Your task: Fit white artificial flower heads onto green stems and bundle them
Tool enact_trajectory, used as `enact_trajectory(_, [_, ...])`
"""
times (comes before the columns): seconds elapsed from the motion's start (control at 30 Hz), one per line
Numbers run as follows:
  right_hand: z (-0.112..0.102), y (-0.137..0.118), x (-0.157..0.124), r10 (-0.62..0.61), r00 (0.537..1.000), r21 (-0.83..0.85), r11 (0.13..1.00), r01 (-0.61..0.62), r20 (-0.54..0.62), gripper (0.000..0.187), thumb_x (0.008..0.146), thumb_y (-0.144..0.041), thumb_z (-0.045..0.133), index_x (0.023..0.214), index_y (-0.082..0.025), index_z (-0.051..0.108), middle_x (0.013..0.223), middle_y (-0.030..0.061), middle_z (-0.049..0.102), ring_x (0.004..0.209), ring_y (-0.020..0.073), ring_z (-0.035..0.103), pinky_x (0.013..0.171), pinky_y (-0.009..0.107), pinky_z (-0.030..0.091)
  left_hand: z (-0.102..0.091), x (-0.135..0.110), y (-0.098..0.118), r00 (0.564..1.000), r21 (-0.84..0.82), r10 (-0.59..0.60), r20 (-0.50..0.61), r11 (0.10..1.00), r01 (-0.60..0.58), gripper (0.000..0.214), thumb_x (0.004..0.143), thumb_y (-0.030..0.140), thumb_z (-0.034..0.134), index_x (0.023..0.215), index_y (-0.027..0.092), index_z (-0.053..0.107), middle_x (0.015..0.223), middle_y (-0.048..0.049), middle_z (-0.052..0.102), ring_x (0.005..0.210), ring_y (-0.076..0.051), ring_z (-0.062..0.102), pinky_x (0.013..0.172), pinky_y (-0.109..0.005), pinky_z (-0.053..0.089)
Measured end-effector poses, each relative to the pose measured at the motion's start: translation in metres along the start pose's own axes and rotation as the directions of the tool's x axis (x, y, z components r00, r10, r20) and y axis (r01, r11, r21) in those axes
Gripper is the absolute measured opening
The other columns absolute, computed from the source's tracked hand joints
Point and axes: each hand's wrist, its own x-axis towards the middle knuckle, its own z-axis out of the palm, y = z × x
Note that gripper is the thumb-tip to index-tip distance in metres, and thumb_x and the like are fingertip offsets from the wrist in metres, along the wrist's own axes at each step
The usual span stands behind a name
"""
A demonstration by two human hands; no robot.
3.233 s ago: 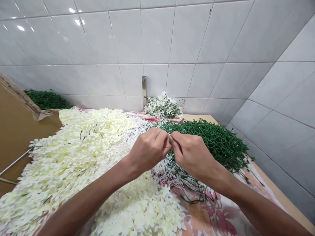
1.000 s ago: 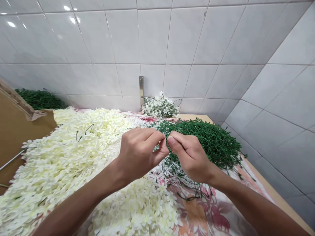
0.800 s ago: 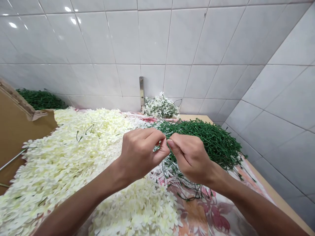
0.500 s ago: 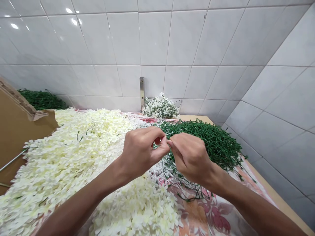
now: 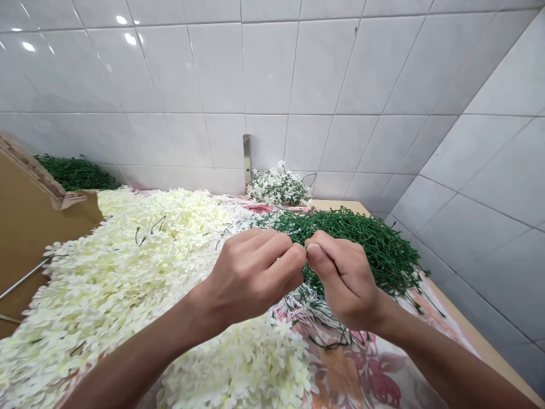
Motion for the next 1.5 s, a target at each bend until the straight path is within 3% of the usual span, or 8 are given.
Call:
enact_trajectory(0.3, [-0.001, -0.006, 0.0, -0.163, 0.984, -0.062, 0.985, 0.159, -0.065, 0.026, 0.085, -0.003, 0.041, 0.067, -0.02, 0.032, 0.058, -0.0039, 0.029, 0.051, 0.009, 0.027, 0.05, 0.025, 0.025, -0.004, 0.0, 0.012, 0.994, 0.112, 0.078, -0.082, 0.991, -0.069, 0.012, 0.072, 0.009, 0.063, 0.064, 0.015, 0.056, 0.05, 0.001, 0.052, 0.044, -0.013, 0.044, 0.044, -0.029, 0.032])
enact_trajectory(0.53, [0.003, -0.007, -0.002, -0.185, 0.981, -0.055, 0.982, 0.182, -0.064, 0.025, 0.083, -0.003, 0.041, 0.067, -0.02, 0.033, 0.058, -0.0036, 0.031, 0.051, 0.0099, 0.028, 0.05, 0.026, 0.026, -0.006, -0.002, 0.012, 0.994, 0.032, 0.083, -0.069, 0.996, -0.08, 0.015, 0.071, 0.007, 0.062, 0.061, 0.015, 0.053, 0.046, 0.0001, 0.049, 0.044, -0.013, 0.041, 0.043, -0.03, 0.031])
enact_trajectory(0.73, [0.007, -0.016, -0.002, -0.209, 0.975, -0.183, 0.964, 0.192, -0.077, 0.031, 0.079, 0.001, 0.044, 0.063, -0.02, 0.028, 0.056, -0.0042, 0.025, 0.05, 0.0096, 0.02, 0.049, 0.027, 0.018, 0.006, -0.005, 0.003, 0.97, -0.267, -0.181, -0.16, 0.954, 0.134, 0.012, 0.074, 0.004, 0.054, 0.069, 0.014, 0.054, 0.052, 0.0016, 0.052, 0.049, -0.008, 0.047, 0.047, -0.02, 0.039])
enact_trajectory(0.87, [0.001, -0.013, 0.002, -0.145, 0.989, -0.157, 0.978, 0.137, -0.04, 0.03, 0.084, -0.003, 0.043, 0.062, -0.019, 0.03, 0.056, -0.0043, 0.027, 0.05, 0.0082, 0.023, 0.049, 0.025, 0.021, 0.007, -0.005, 0.001, 0.962, -0.271, -0.212, -0.17, 0.949, 0.161, 0.01, 0.075, 0.005, 0.054, 0.069, 0.014, 0.055, 0.054, 0.0015, 0.055, 0.05, -0.007, 0.048, 0.048, -0.019, 0.041])
enact_trajectory(0.97, [-0.008, -0.009, 0.005, 0.014, 1.0, -0.056, 0.998, -0.013, 0.022, 0.029, 0.091, -0.011, 0.04, 0.063, -0.017, 0.037, 0.056, -0.0046, 0.032, 0.049, 0.0062, 0.029, 0.048, 0.022, 0.026, 0.001, -0.002, 0.001, 0.969, -0.31, -0.215, -0.126, 0.936, 0.167, 0.009, 0.077, 0.005, 0.056, 0.072, 0.013, 0.057, 0.059, 0.0004, 0.059, 0.053, -0.007, 0.052, 0.051, -0.019, 0.043])
enact_trajectory(1.1, [-0.016, -0.005, 0.008, 0.174, 0.981, 0.043, 0.983, -0.178, 0.085, 0.029, 0.095, -0.022, 0.041, 0.067, -0.016, 0.047, 0.056, -0.0051, 0.038, 0.049, 0.0053, 0.034, 0.047, 0.019, 0.03, -0.007, 0.002, -0.002, 0.937, -0.462, -0.348, 0.011, 0.829, 0.314, 0.007, 0.082, 0.008, 0.057, 0.081, 0.013, 0.062, 0.064, -0.0004, 0.063, 0.057, -0.006, 0.054, 0.054, -0.017, 0.044])
enact_trajectory(1.33, [-0.023, -0.003, 0.011, 0.09, 0.992, 0.042, 0.995, -0.093, 0.085, 0.019, 0.092, -0.017, 0.048, 0.076, -0.016, 0.058, 0.065, -0.0025, 0.054, 0.058, 0.0068, 0.046, 0.055, 0.02, 0.037, -0.012, 0.004, -0.007, 0.831, -0.68, -0.506, 0.23, 0.527, 0.509, 0.004, 0.082, 0.015, 0.061, 0.081, 0.016, 0.065, 0.068, 0.0003, 0.065, 0.054, -0.006, 0.056, 0.05, -0.017, 0.047])
enact_trajectory(1.5, [-0.023, 0.001, 0.011, 0.085, 0.992, 0.065, 0.994, -0.091, 0.092, 0.015, 0.091, -0.021, 0.05, 0.085, -0.016, 0.062, 0.075, 0.0003, 0.06, 0.069, 0.0094, 0.054, 0.065, 0.023, 0.044, -0.011, 0.004, -0.01, 0.819, -0.719, -0.512, 0.259, 0.464, 0.517, 0.005, 0.082, 0.017, 0.063, 0.08, 0.016, 0.067, 0.068, -0.0008, 0.066, 0.053, -0.007, 0.057, 0.047, -0.017, 0.048])
